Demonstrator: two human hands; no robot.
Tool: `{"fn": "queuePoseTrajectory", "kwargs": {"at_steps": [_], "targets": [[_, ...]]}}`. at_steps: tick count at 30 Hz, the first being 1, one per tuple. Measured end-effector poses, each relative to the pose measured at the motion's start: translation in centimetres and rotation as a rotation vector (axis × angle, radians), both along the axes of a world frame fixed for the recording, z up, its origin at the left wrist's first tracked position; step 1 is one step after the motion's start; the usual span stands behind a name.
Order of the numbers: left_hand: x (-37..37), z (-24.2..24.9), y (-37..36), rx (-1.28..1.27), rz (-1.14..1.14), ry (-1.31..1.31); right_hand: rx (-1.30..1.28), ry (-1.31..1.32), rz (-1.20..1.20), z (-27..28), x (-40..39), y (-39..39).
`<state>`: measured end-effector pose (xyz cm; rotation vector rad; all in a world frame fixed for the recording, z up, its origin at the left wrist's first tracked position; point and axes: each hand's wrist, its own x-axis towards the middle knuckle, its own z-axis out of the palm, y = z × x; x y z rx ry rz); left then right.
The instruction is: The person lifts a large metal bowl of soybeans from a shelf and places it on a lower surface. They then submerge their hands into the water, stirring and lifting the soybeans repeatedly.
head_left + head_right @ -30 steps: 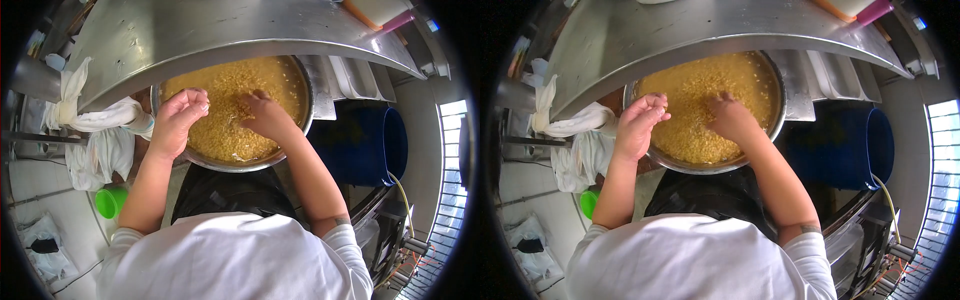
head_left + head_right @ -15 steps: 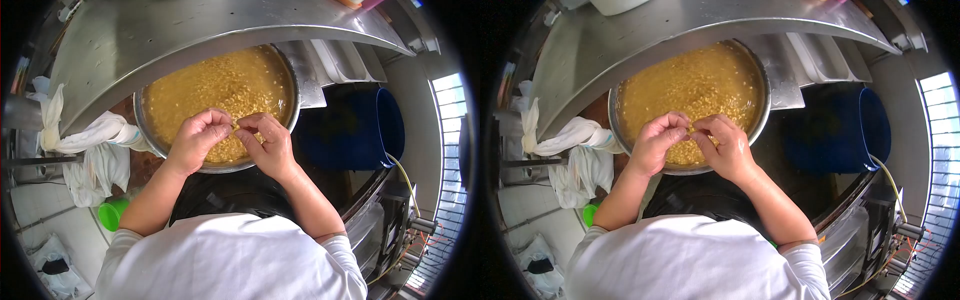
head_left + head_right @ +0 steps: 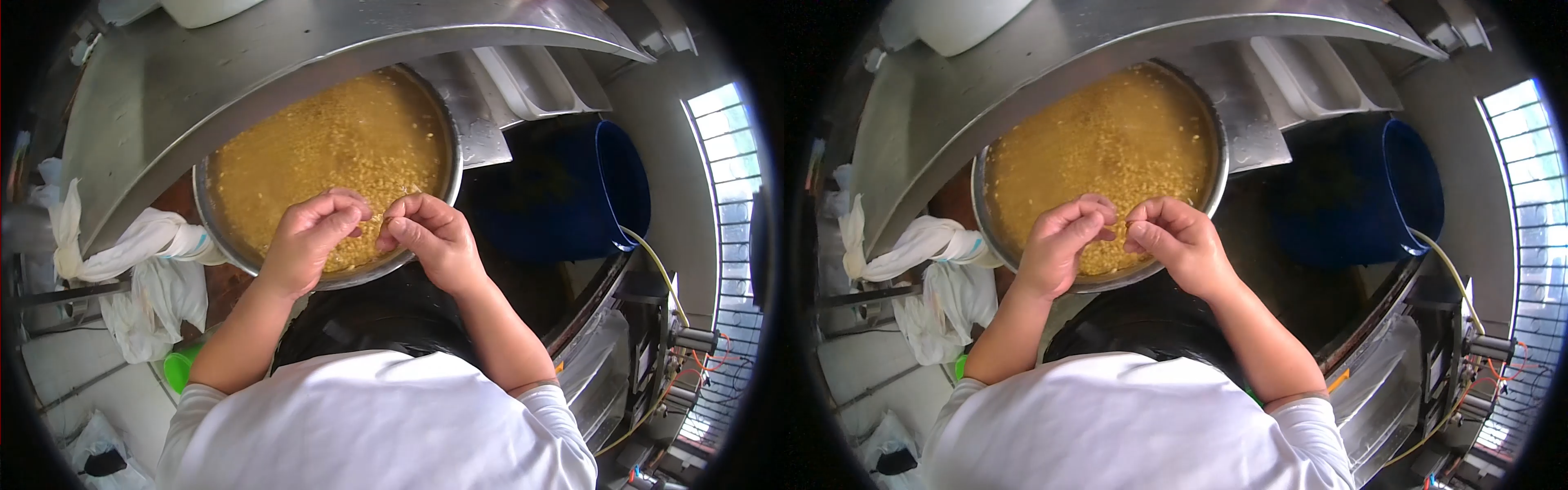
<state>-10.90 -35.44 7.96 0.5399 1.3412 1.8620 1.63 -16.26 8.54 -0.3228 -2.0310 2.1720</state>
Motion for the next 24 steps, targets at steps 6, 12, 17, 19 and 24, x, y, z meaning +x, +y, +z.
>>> {"fn": "queuePoseTrajectory", "kwargs": {"at_steps": [6, 12, 17, 19, 24], "targets": [[-0.2, -1.1, 0.4, -0.009, 0.002, 0.083, -0.745, 0.142, 0.079, -0.7, 4.1, 2.2], [0.4, -1.4, 2.2, -0.074, -0.024, 0.485, 1.038, -0.317, -0.296, -2.3, 9.3, 8.4], [2.0, -0.6, 4.6, -0.091, -0.106, 0.902, 0.315, -0.283, -0.408, -2.6, 9.5, 5.8], [2.5, -0.5, 5.6, -0.082, -0.136, 0.984, 0.048, -0.155, -0.298, -0.1, 8.2, 2.9], [3.3, -0.8, 6.4, -0.053, -0.158, 1.089, 0.137, -0.122, -0.196, -0.3, 6.5, 1.5]]}}
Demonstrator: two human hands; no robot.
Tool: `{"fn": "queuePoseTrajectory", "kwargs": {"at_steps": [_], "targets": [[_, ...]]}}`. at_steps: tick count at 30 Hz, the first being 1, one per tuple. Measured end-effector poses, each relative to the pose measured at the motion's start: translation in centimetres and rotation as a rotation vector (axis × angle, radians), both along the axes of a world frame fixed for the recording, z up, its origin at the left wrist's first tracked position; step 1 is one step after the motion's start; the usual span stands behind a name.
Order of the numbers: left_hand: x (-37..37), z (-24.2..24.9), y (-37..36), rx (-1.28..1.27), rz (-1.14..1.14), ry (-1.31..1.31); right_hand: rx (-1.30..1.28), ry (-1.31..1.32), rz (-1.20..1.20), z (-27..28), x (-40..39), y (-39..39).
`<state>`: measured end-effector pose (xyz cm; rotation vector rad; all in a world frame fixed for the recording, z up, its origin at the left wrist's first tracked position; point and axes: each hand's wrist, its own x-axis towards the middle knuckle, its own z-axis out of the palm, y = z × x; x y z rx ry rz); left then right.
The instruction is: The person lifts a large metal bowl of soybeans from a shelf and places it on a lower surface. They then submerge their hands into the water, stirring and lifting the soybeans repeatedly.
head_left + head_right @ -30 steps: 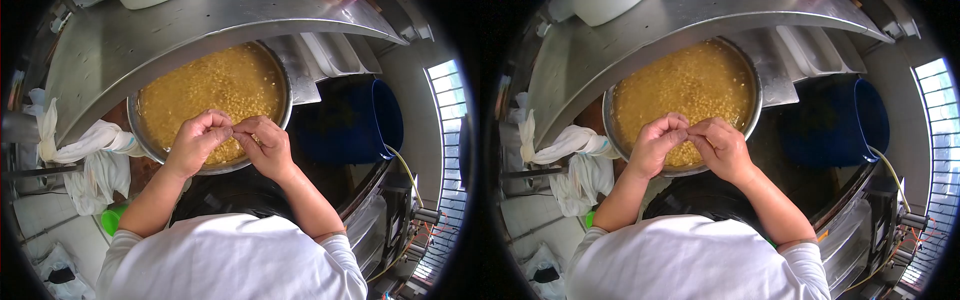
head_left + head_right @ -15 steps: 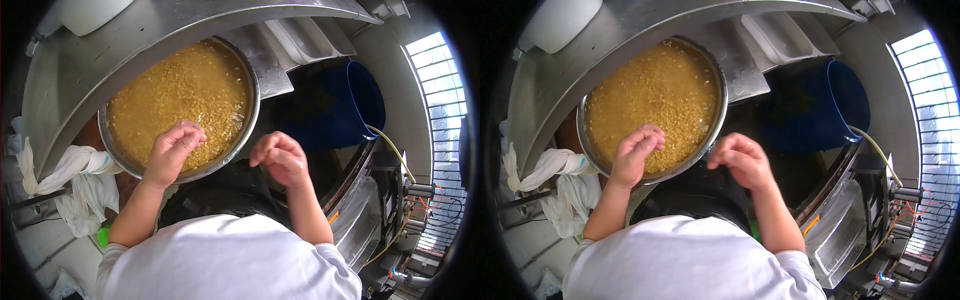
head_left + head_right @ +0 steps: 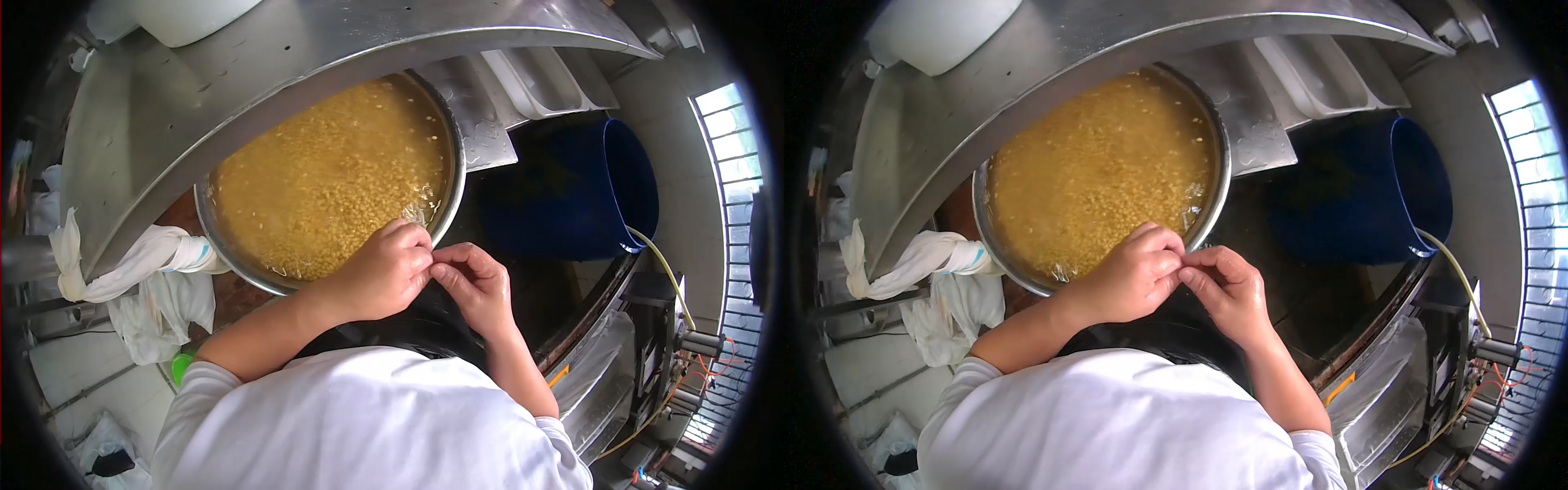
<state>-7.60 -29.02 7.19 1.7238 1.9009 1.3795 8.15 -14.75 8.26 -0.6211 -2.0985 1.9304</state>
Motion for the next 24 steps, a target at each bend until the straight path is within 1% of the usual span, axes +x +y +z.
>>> {"fn": "queuePoseTrajectory", "kwargs": {"at_steps": [2, 7, 9, 10, 13, 14, 16, 17, 18, 20, 21, 22, 23, 24], "targets": [[0.3, -0.6, -0.1, -0.026, 0.004, 0.014, 0.17, 0.02, 0.01, -0.9, -0.1, 0.1], [0.2, -1.3, -0.5, -0.056, 0.014, -0.006, 0.073, -0.102, 0.011, -1.0, 0.0, 0.2], [-0.1, -1.8, -0.8, -0.06, -0.05, -0.04, 0.074, -0.161, 0.04, -0.8, 0.1, 0.4], [-0.1, -1.9, -1.1, -0.07, -0.039, -0.043, 0.064, -0.163, 0.053, -1.1, 0.2, 0.6], [-0.6, -1.8, -1.9, -0.091, -0.019, -0.053, -0.202, -0.128, 0.177, -3.2, 0.8, 3.4], [-1.0, -1.7, -2.3, -0.107, 0.007, -0.071, -0.482, -0.036, 0.222, -5.3, 1.5, 5.5], [-1.7, -1.5, -3.5, -0.168, 0.078, -0.132, -0.737, -0.051, 0.093, -9.1, 2.6, 9.2], [-2.5, -1.3, -4.4, -0.239, 0.093, -0.098, -0.733, -0.048, 0.088, -10.8, 3.3, 9.9], [-3.4, -1.0, -5.5, -0.308, 0.112, -0.062, -0.387, -0.181, -0.004, -12.5, 3.8, 10.6], [-5.1, -0.5, -7.8, -0.526, 0.093, 0.047, 0.306, -0.439, -0.193, -15.6, 5.5, 11.6], [-5.9, -0.6, -8.8, -0.523, 0.089, 0.045, 0.655, -0.56, -0.281, -16.6, 6.0, 12.0], [-6.5, -0.8, -9.8, -0.728, 0.025, 0.076, 1.004, -0.677, -0.365, -17.1, 6.6, 12.1], [-6.8, -0.8, -10.4, -0.933, -0.045, 0.11, 1.005, -0.764, -0.178, -13.8, 6.2, 11.9], [-6.9, -0.7, -10.5, -0.931, -0.053, 0.116, 1.004, -0.766, -0.188, -13.4, 5.5, 12.4]]}}
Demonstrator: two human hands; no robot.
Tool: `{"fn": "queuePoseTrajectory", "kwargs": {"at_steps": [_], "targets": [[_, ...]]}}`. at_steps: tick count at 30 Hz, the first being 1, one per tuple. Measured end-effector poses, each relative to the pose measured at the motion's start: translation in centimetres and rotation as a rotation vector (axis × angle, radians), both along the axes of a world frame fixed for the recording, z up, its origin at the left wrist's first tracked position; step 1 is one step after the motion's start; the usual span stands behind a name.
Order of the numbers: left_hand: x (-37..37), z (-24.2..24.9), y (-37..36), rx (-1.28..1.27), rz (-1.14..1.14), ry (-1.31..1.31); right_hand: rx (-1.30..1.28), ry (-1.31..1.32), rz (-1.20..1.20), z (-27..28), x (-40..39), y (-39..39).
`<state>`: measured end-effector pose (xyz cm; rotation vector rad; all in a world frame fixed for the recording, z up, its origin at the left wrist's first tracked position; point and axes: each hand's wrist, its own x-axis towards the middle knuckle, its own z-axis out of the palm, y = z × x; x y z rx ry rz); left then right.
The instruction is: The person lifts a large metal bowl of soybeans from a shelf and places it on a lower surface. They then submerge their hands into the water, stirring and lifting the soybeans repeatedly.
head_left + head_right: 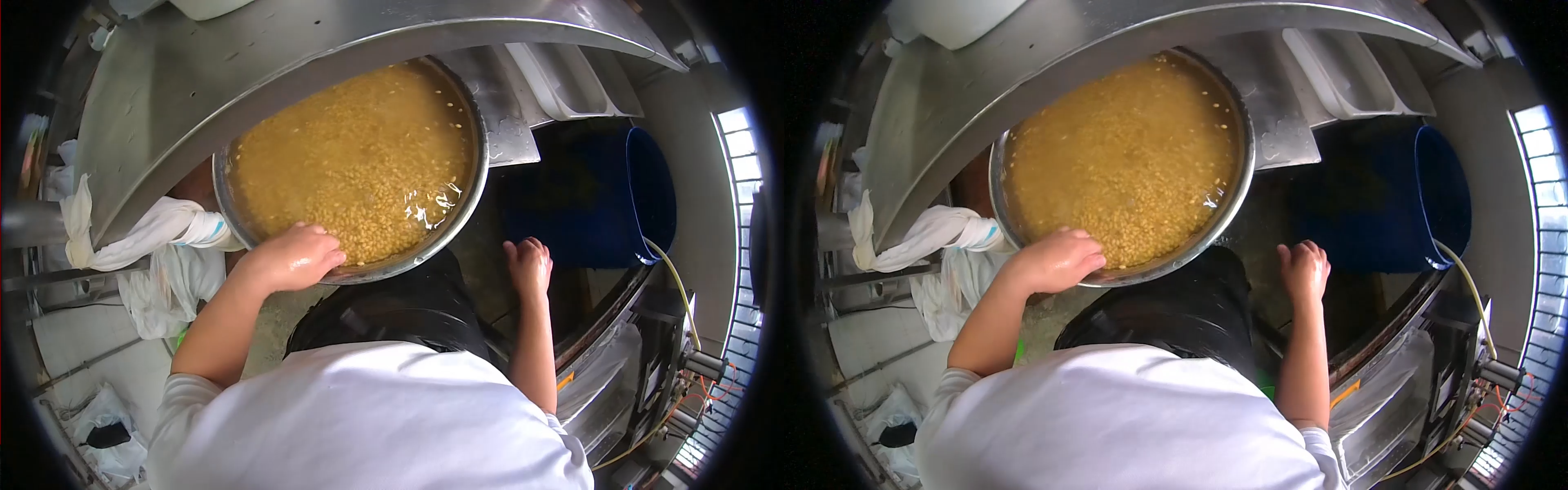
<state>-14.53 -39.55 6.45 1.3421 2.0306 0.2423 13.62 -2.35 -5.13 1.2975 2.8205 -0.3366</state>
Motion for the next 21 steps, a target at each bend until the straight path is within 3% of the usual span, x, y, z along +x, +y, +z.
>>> {"fn": "queuePoseTrajectory", "kwargs": {"at_steps": [2, 6, 8, 10, 12, 14, 16, 17, 19, 21], "targets": [[0.0, 0.3, 0.1, -0.107, 0.097, -0.084, -0.194, -0.241, -0.038, 1.2, -1.8, 1.1], [0.1, -1.1, 1.1, -0.245, 0.136, -0.108, 0.043, 0.12, 0.192, 1.9, -4.4, -0.7], [-0.4, -4.2, 1.1, -0.284, 0.049, -0.149, 0.01, 0.272, 0.245, 4.2, -6.9, -2.1], [-1.0, -4.0, 2.4, -0.402, 0.029, -0.134, -0.063, 0.517, 0.354, 7.6, -9.7, -4.4], [-0.9, -3.6, 3.9, -0.521, 0.008, -0.122, -0.062, 0.593, 0.494, 9.9, -11.9, -7.0], [-0.8, -2.7, 5.0, -0.583, 0.07, -0.052, -0.118, 0.508, 0.756, 10.9, -13.8, -8.5], [-2.0, -5.9, 5.0, -0.625, 0.024, -0.054, -0.021, 0.139, 0.845, 10.2, -15.5, -10.3], [-2.4, -6.5, 5.1, -0.622, -0.051, -0.017, -0.019, 0.141, 0.846, 10.2, -16.4, -11.1], [-3.0, -8.6, 5.3, -0.621, -0.157, 0.025, -0.094, -0.221, 0.809, 10.2, -18.1, -11.9], [-4.2, -12.7, 4.5, -0.622, -0.148, 0.059, -0.209, -0.3, 0.786, 10.7, -19.8, -11.7]]}}
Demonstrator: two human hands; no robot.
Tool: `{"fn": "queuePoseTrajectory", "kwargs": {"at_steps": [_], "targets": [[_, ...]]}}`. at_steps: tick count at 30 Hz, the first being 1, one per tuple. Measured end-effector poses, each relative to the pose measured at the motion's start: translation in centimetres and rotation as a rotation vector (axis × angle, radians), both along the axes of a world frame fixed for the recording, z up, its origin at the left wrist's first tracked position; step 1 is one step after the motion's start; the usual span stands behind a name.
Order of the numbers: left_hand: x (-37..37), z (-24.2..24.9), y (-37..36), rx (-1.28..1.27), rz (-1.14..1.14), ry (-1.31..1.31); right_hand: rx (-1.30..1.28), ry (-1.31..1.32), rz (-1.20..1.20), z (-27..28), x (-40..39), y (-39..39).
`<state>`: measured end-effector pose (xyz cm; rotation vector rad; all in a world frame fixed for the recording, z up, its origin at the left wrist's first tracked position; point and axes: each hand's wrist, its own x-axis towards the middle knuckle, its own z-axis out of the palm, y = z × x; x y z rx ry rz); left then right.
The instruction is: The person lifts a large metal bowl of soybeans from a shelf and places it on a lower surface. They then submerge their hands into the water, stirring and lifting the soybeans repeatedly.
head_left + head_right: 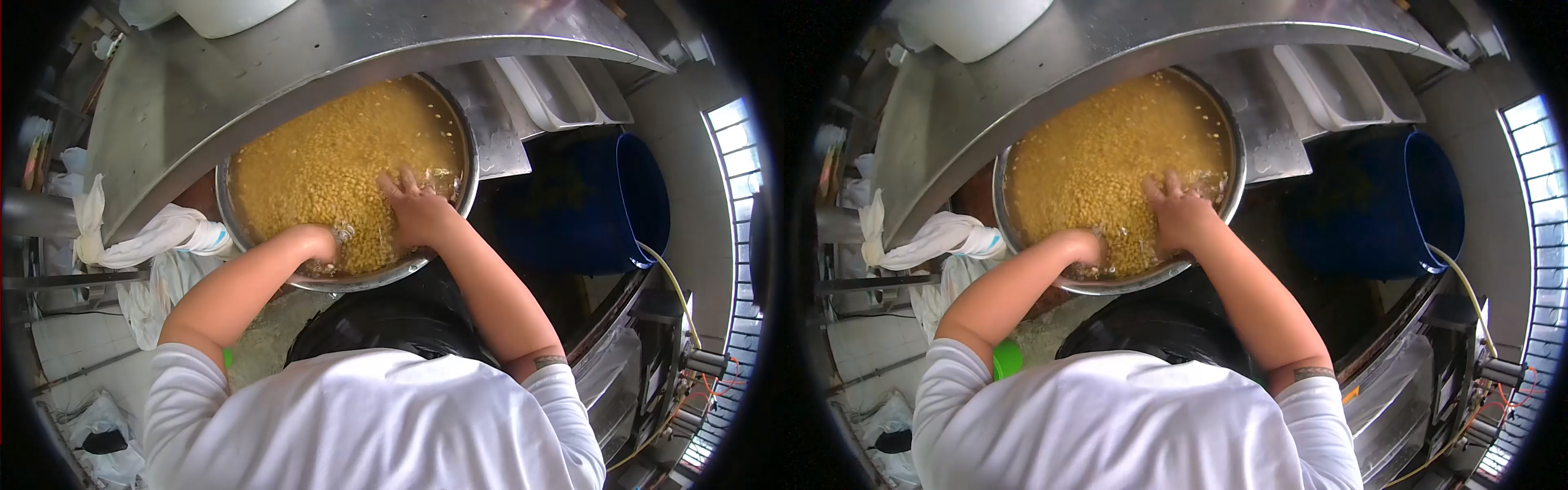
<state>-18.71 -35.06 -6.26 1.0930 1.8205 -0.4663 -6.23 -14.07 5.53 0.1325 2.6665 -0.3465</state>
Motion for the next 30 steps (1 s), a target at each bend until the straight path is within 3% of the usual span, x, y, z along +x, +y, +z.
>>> {"fn": "queuePoseTrajectory", "kwargs": {"at_steps": [1, 4, 8, 10, 11, 13, 14, 16, 17, 19, 20, 23, 25, 26, 27, 28, 29, 30], "targets": [[-0.5, -1.5, -0.2, 0.0, -0.004, 0.03, -0.071, -0.119, -0.028, 0.1, -0.9, 0.1], [-1.5, -3.2, 0.7, -0.157, -0.008, 0.004, -0.012, -0.135, -0.036, -3.3, -3.1, 0.3], [-1.6, -3.0, 0.8, -0.116, -0.136, 0.064, -0.051, -0.065, -0.061, -5.2, -3.7, 1.3], [-0.8, -1.0, 1.3, 0.012, 0.262, 0.174, -0.117, 0.001, -0.09, -6.4, -4.1, 1.9], [-1.4, -3.1, 1.3, 0.014, 0.263, 0.174, -0.115, 0.002, -0.089, -7.0, -4.6, 2.2], [-3.2, -7.6, 1.6, -0.048, 0.128, 0.085, -0.124, -0.093, -0.08, -8.1, -5.5, 2.6], [-3.0, -5.8, 2.2, -0.044, 0.127, 0.087, -0.12, -0.091, -0.082, -8.2, -5.4, 2.8], [-2.7, -2.6, 3.5, -0.227, -0.11, 0.028, -0.239, -0.108, -0.085, -8.3, -5.2, 3.2], [-3.4, -4.2, 2.9, -0.223, -0.114, 0.03, -0.235, -0.106, -0.088, -7.2, -5.3, 2.9], [-4.5, -5.8, 1.5, -0.07, 0.533, -0.108, -0.204, -0.243, -0.124, -5.4, -5.5, 2.6], [-4.7, -5.9, 1.6, -0.065, 0.527, -0.109, -0.199, -0.243, -0.13, -6.0, -5.8, 2.8], [-4.4, -3.6, 1.8, 0.101, 0.821, -0.212, -0.301, -0.304, -0.117, -6.9, -6.2, 3.4], [-3.6, -0.7, 1.7, 0.209, 1.019, -0.284, -0.66, -0.333, -0.374, -5.7, -5.6, 3.3], [-3.0, 0.8, 1.4, 0.332, 1.172, -0.466, -0.659, -0.335, -0.378, -5.9, -5.4, 3.3], [-2.9, 0.6, 1.4, 0.331, 1.17, -0.468, -0.839, -0.328, -0.444, -6.1, -5.2, 3.2], [-2.9, 0.5, 1.6, 0.411, 1.272, -0.642, -1.019, -0.318, -0.507, -6.0, -5.2, 3.1], [-2.9, 0.4, 1.6, 0.492, 1.369, -0.82, -1.017, -0.317, -0.507, -6.0, -5.0, 2.9], [-3.2, 0.4, 1.6, 0.496, 1.37, -0.822, -1.117, -0.246, -0.622, -6.0, -4.7, 2.6]]}}
